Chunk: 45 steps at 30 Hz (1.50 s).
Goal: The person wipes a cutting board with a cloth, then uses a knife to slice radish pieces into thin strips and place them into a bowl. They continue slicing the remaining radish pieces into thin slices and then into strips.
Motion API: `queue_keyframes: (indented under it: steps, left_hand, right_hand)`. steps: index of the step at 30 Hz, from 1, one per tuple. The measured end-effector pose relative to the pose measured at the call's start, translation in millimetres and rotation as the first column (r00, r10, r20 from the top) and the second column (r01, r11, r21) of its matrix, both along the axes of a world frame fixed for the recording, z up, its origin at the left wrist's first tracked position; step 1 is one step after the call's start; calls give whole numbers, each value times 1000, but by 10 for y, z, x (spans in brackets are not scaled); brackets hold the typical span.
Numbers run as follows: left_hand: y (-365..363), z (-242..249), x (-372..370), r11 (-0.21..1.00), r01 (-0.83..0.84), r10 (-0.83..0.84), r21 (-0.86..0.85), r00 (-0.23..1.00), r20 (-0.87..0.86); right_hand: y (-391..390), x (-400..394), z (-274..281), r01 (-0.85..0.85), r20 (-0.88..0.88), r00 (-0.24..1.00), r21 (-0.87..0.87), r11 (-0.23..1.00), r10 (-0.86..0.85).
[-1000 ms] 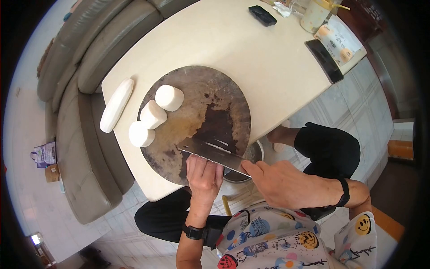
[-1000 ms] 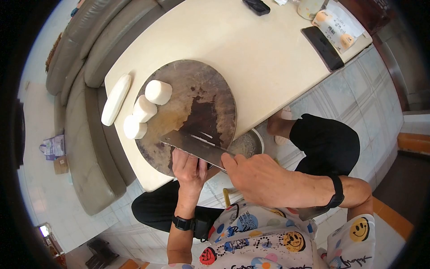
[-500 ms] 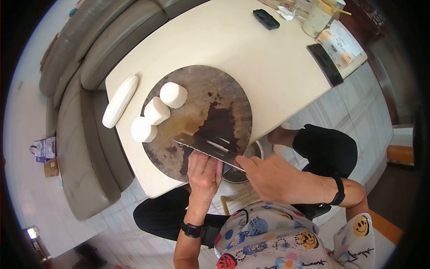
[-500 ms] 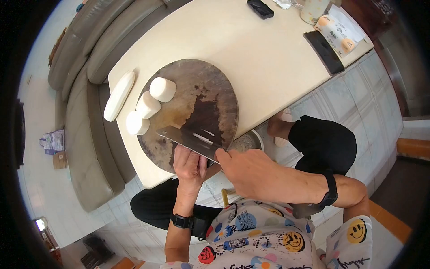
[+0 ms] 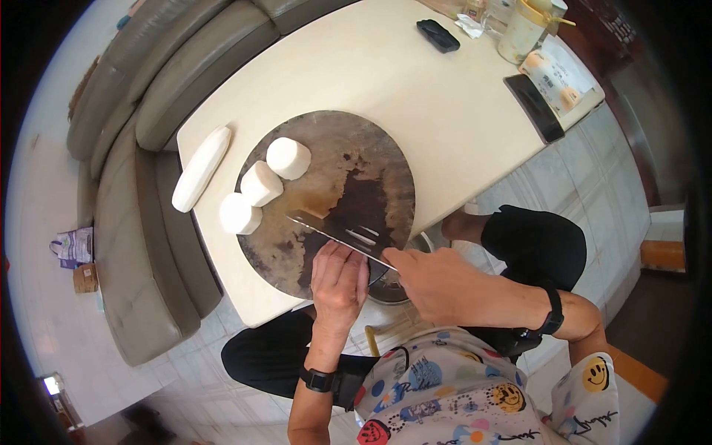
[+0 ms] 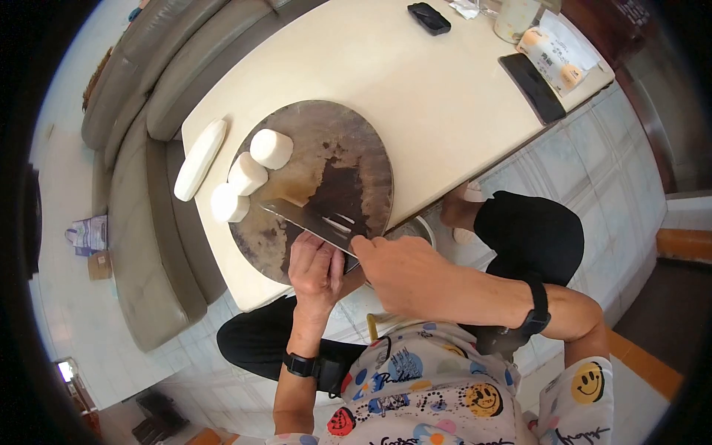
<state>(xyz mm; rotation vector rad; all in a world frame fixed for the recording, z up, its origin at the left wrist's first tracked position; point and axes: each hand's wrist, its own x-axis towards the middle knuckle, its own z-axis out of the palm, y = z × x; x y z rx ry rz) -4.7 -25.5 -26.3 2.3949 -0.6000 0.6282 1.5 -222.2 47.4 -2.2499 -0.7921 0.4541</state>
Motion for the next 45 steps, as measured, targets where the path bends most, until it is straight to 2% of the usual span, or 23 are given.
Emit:
queue_keyframes:
  steps: [3,9,16,18,21,25,28,31,33,37,45]
  left_hand:
    - [17,-21,-19,1000,-4,4,-9,1000,-12]
    - [19,-10,-17,1000,-1,1,-1,999,-35]
    - [-14,1,-22,999,-32,32,8,999,-9]
    - [-14,-8,-12,1000,-24,24,0,1000,5]
    - [5,-14,-18,1000,-17,17,1,1000,12]
    - [3,-20,-17,1000,-21,21,1,1000,11]
    - [10,-10,-27,1000,-22,23,9,1000,-14]
    - [-2,2,-16,1000,-22,21,22,1000,18]
    - [-12,8,-5,1000,-13,13,3,1000,26]
    - [0,-20,-7,1000,-4,5,-20,1000,31]
    - [-6,-2,-10,1000,-12,13,-13,1000,12]
  right_hand:
    - [-79,-71,13,-32,53,998,-6,999,32]
    - [-79,-72,94,-61,27,998,-76,995,63]
    - [-7,-20,10,-12,64,998,-49,999,15]
    - [-89,-42,-8,-53,-21,998,-82,995,51]
    - [-146,-78,32,-34,1,999,-5,999,35]
    - [-186,-69,69,-44,-27,999,-3,999,44]
    - [-125,-47,97,-57,-95,994,-36,998,54]
    - [-27,-46,20,-58,-36,998,-127,990,54]
    - [-33,-38,-33,6,-55,998,-23,1000,-8]
    - [-101,-55,21,8,16,1000,80,997,-9]
    - [-128,-4,105,-45,-47,998,-44,998,43]
